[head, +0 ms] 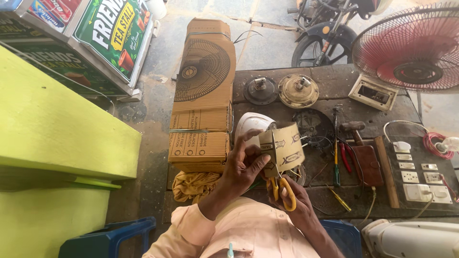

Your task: The person cuts a piece of sandpaper using scissors, then uses the sandpaper to rub the internal components of a fan motor housing. The person then uses a screwdriver to manipulate wires inside the motor housing.

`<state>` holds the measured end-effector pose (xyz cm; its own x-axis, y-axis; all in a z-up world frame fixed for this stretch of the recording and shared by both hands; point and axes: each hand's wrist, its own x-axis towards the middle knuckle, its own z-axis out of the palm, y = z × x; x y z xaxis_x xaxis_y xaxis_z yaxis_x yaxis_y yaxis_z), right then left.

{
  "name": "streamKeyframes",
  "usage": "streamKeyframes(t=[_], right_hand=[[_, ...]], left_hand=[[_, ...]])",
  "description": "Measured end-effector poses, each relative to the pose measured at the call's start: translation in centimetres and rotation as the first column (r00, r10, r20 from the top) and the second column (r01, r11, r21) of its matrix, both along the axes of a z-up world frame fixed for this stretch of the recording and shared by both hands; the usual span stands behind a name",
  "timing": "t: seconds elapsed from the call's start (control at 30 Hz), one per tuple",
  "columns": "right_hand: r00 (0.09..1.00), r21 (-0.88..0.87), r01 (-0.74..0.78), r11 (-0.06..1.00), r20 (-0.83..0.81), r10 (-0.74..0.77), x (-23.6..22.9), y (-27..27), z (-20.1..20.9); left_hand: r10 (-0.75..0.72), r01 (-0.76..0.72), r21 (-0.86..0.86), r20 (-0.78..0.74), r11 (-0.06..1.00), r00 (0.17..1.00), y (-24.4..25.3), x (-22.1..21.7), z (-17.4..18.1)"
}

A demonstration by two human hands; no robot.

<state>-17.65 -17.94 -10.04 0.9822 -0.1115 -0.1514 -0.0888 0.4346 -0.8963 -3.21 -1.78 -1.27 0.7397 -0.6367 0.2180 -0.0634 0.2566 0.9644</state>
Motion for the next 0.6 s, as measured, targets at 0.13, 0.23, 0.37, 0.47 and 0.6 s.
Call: streamKeyframes(t=[0.13, 0.23, 0.37, 0.47, 0.6], right_hand=[[1.000, 0.038, -0.004, 0.999, 0.020, 0.003, -0.1, 0.2, -0.4], [1.000, 0.056, 0.006, 0.998, 0.005, -0.007, -0.1, 0.4, -0.8], [0.997, 0.033, 0.042, 0.999, -0.072, -0.039, 0.3, 0.3, -0.7], [0.996, 0.078, 0.065, 0.995, -0.068, -0.059, 0.2, 0.0, -1.0], [0.996, 0.098, 0.089, 0.991, -0.017, -0.087, 0.6, -0.9, -1.9]], left_hand=[[0.004, -0.004, 0.020, -0.022, 1.000, 1.000, 0.0, 0.0, 0.1], [-0.023, 0.021, -0.014, -0.102, 1.000, 0.995, -0.3, 0.3, -0.1], [-0.039, 0.037, -0.018, -0.097, 0.999, 0.995, -0.6, 0.2, -0.9], [-0.055, 0.056, 0.003, -0.149, 0.998, 0.987, -1.5, 0.5, -1.5], [-0.083, 0.087, 0.014, -0.192, 0.996, 0.978, -3.2, 1.2, -2.4]])
